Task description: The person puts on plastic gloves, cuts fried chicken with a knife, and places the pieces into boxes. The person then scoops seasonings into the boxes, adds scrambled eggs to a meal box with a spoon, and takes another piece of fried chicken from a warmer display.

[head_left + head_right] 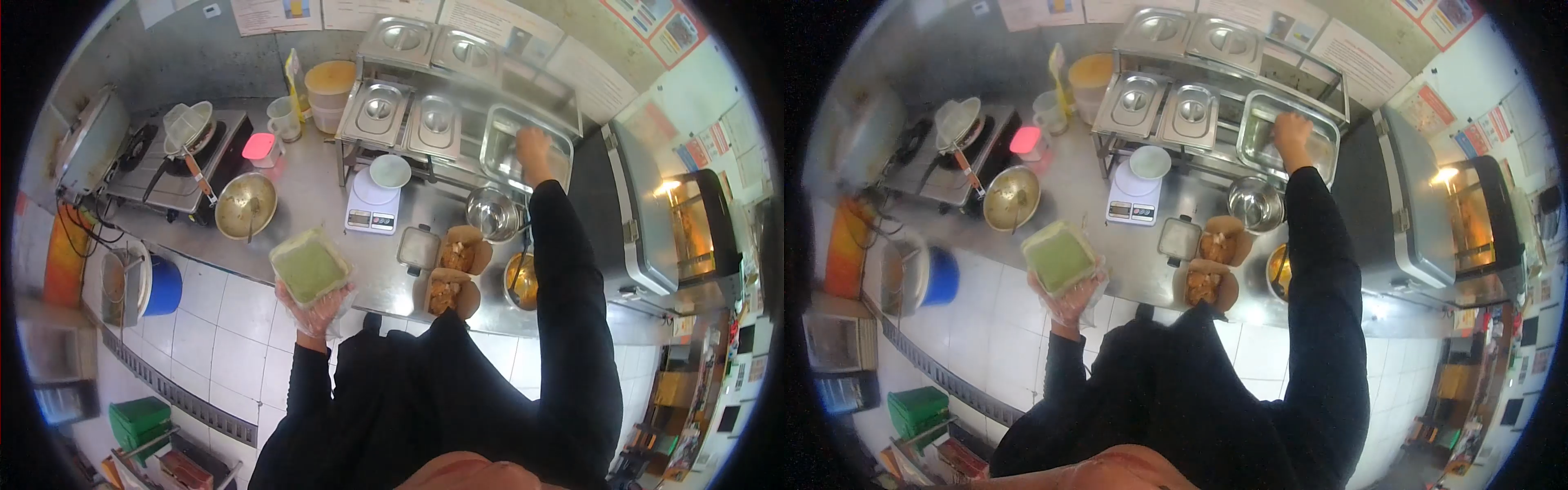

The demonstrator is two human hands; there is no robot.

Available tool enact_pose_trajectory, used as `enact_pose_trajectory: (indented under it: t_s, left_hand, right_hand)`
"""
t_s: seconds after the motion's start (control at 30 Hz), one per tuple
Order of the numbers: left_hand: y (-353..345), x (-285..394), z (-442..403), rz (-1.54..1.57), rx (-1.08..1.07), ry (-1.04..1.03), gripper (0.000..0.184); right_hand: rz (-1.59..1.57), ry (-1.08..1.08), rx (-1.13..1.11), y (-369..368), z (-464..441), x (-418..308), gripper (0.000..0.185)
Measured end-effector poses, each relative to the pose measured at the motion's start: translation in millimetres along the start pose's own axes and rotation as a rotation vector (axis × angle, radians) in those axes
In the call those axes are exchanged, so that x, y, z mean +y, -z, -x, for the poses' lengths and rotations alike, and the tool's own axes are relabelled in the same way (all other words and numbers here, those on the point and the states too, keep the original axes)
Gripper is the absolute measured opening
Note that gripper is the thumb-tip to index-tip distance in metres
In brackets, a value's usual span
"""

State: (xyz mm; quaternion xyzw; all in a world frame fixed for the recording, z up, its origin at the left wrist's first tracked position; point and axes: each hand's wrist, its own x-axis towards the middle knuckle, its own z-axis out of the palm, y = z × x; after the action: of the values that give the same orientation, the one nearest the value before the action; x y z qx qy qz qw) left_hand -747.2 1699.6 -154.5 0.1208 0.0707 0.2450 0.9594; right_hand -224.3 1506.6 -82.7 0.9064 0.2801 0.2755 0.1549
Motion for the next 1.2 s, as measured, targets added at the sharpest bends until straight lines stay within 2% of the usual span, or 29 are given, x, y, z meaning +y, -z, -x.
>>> enact_pose_trajectory:
  t_s: [0.03,0.2,0.3,0.37,0.47,0.53,0.57,0.63,0.67,0.7,0.73,0.77,0.8,0.83,0.87,0.93,0.97,1.0,1.07,1.13,1.2]
  left_hand:
    - [-7,-5,7,-0.006,0.026,-0.021,0.084]
    - [4,-27,35,-0.019,0.031,-0.026,0.086]
    - [2,-37,46,-0.029,0.013,-0.052,0.087]
    - [-6,-43,52,-0.036,0.022,-0.060,0.091]
    - [-9,-46,42,-0.085,0.036,-0.065,0.092]
    - [-14,-52,35,-0.093,0.000,-0.038,0.092]
    - [-18,-55,30,-0.085,-0.050,-0.007,0.091]
    - [2,-69,15,-0.069,-0.046,0.039,0.090]
    - [9,-76,9,-0.048,-0.046,0.088,0.090]
    - [6,-79,6,-0.051,-0.054,0.108,0.090]
    - [2,-81,4,-0.032,-0.032,0.175,0.084]
    - [-4,-85,2,-0.014,-0.009,0.243,0.079]
    - [-12,-90,0,-0.018,-0.016,0.262,0.079]
    - [-22,-97,-2,-0.015,-0.066,0.259,0.079]
    - [-30,-103,-4,-0.011,-0.115,0.253,0.080]
    - [-41,-112,-10,-0.044,-0.153,0.252,0.084]
    - [-45,-116,-11,-0.073,-0.182,0.234,0.088]
    - [-50,-119,-11,-0.071,-0.187,0.243,0.088]
    - [-59,-122,-9,-0.094,-0.165,0.242,0.086]
    - [-52,-129,-12,-0.062,-0.156,0.276,0.081]
    - [-45,-136,-14,-0.031,-0.146,0.308,0.077]
  right_hand:
    - [0.024,-0.021,-0.099,1,-6,0,0.012]
    - [0.068,0.090,-0.098,-8,-12,7,0.015]
    - [0.023,0.163,0.053,-13,-13,16,0.016]
    - [-0.005,0.114,0.195,0,-14,25,0.016]
    - [-0.507,-0.065,0.318,116,29,17,0.025]
    - [-0.865,-0.060,0.441,164,61,18,0.036]
    - [-1.088,-0.102,0.395,200,89,8,0.028]
    - [-1.649,0.012,0.313,233,138,-9,0.021]
    - [-1.868,0.137,0.221,242,165,-19,0.016]
    - [-1.802,0.202,0.111,245,192,-25,0.015]
    - [-1.432,0.378,0.156,250,209,-28,0.015]
    - [-1.517,0.349,0.105,262,226,-42,0.017]
    - [-1.393,0.439,0.085,258,235,-48,0.020]
    - [-1.369,0.476,0.175,251,239,-57,0.019]
    - [-1.362,0.458,0.180,243,248,-59,0.019]
    - [-1.387,0.312,0.023,233,261,-58,0.018]
    - [-1.261,0.371,0.137,235,260,-52,0.021]
    - [-1.255,0.363,0.138,233,264,-51,0.021]
    - [-1.677,0.024,-0.012,219,277,-54,0.024]
    - [-1.721,-0.024,-0.042,207,281,-55,0.027]
    - [-2.230,-0.282,-0.184,209,281,-58,0.028]
